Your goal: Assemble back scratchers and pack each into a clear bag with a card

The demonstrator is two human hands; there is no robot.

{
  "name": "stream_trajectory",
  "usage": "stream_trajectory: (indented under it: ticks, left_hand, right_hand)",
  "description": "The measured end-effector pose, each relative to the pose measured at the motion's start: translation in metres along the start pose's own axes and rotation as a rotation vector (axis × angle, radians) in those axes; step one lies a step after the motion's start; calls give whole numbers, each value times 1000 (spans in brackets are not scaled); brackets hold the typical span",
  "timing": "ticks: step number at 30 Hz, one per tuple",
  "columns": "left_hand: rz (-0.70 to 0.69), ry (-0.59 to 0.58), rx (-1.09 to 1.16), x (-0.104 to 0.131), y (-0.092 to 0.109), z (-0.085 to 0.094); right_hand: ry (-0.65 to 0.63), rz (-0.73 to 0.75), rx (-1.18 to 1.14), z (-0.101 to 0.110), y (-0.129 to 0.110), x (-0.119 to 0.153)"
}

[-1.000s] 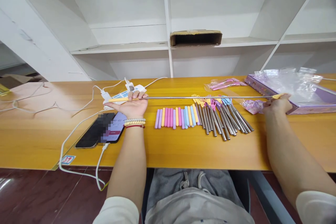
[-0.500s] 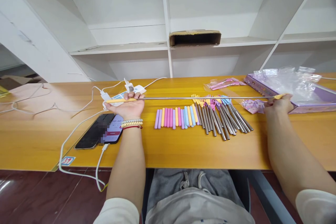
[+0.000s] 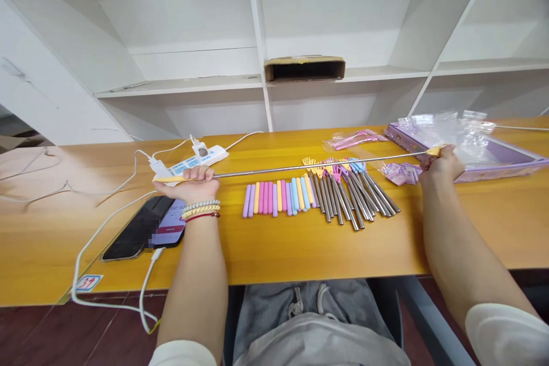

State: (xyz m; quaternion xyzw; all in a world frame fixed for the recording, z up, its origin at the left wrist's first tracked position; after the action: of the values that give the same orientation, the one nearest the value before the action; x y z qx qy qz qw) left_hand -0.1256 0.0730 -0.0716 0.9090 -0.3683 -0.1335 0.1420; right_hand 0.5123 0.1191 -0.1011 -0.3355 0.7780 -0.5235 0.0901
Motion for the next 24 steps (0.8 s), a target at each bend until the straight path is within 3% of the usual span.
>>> stream_trajectory:
  ticks: [4, 9, 12, 16, 21, 24]
  left_hand:
    - [-38, 25, -26, 0, 6, -1]
    - [53, 43, -38, 13, -14, -13]
    - [26, 40, 15, 12, -14, -12]
    - [-21, 39, 56, 10, -11, -9]
    - [13, -35, 44, 22, -23, -22]
    - [-25, 7, 70, 21, -22, -22]
  right_hand:
    - [-169, 87, 65, -15, 0, 11]
    - [-466, 68, 190, -47, 14, 44]
    - [-611, 69, 225, -61, 15, 61]
    - [-672, 53, 216, -70, 18, 78]
    - [-873, 79, 259, -93, 43, 118]
    - [-923, 64, 238, -100, 52, 134]
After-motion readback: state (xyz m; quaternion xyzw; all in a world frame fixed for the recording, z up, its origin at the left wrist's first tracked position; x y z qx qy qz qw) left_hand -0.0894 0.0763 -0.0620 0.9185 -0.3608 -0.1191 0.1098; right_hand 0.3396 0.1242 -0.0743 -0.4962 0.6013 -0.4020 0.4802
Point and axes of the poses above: each hand's wrist, its own x-axis away from the middle knuckle, its own z-axis out of the back of the hand, y = z × x, the point moved 6 cm from there along -x, towards the middle knuckle, and after that the axes turned 12 degrees about -z, right-handed, at the moved point
